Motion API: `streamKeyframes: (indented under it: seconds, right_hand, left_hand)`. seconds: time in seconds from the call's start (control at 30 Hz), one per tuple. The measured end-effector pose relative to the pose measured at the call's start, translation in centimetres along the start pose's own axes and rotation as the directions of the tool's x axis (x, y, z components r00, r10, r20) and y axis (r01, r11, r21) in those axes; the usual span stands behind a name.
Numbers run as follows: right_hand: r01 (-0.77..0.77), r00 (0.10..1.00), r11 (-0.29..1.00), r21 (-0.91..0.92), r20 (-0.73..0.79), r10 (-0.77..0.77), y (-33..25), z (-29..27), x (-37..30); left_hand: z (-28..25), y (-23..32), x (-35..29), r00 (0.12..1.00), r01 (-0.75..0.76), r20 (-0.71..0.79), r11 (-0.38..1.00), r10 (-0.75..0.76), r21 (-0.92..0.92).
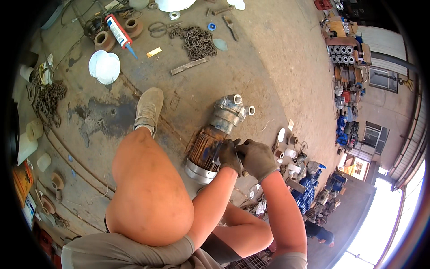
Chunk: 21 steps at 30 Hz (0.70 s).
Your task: The person sits on the floor of a workshop and uses a screwdriver to tighten screws on a cylindrical electric motor. They briefly handle a small white container filled with screws before continuing to secure the motor casing.
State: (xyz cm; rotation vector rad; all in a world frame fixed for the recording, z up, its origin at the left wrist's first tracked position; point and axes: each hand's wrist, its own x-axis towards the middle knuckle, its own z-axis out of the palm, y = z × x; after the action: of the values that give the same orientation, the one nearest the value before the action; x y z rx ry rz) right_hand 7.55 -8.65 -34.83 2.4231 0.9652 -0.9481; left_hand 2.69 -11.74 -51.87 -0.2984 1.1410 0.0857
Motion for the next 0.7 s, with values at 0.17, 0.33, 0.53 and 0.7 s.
streamKeyframes:
  seconds: [0.17, 0.33, 0.53, 0.7]
  right_hand:
    - [0.049, 0.996, 0.999, -0.011, -0.077, -0.050, 0.3, 0.4, 0.7]
    - [-0.162, 0.987, 0.971, 0.174, 0.006, 0.163, 0.9, 0.6, 1.0]
    - [-0.103, 0.926, 0.795, 0.598, -0.234, 0.296, 1.5, 2.0, -1.7]
    - [0.013, 0.866, 0.890, 0.455, -0.451, 0.218, 0.0, 1.9, -3.5]
  left_hand:
    - [0.5, 0.4, 0.2, 0.990, 0.139, 0.002, 0.980, -0.141, -0.143]
    - [-0.8, -0.4, 0.5, 0.990, 0.137, 0.055, 0.982, -0.131, -0.129]
    - [0.4, 1.0, -1.6, 0.973, 0.231, 0.039, 0.954, -0.228, -0.190]
    - [0.1, 1.7, -1.4, 0.971, 0.240, 0.037, 0.950, -0.237, -0.202]
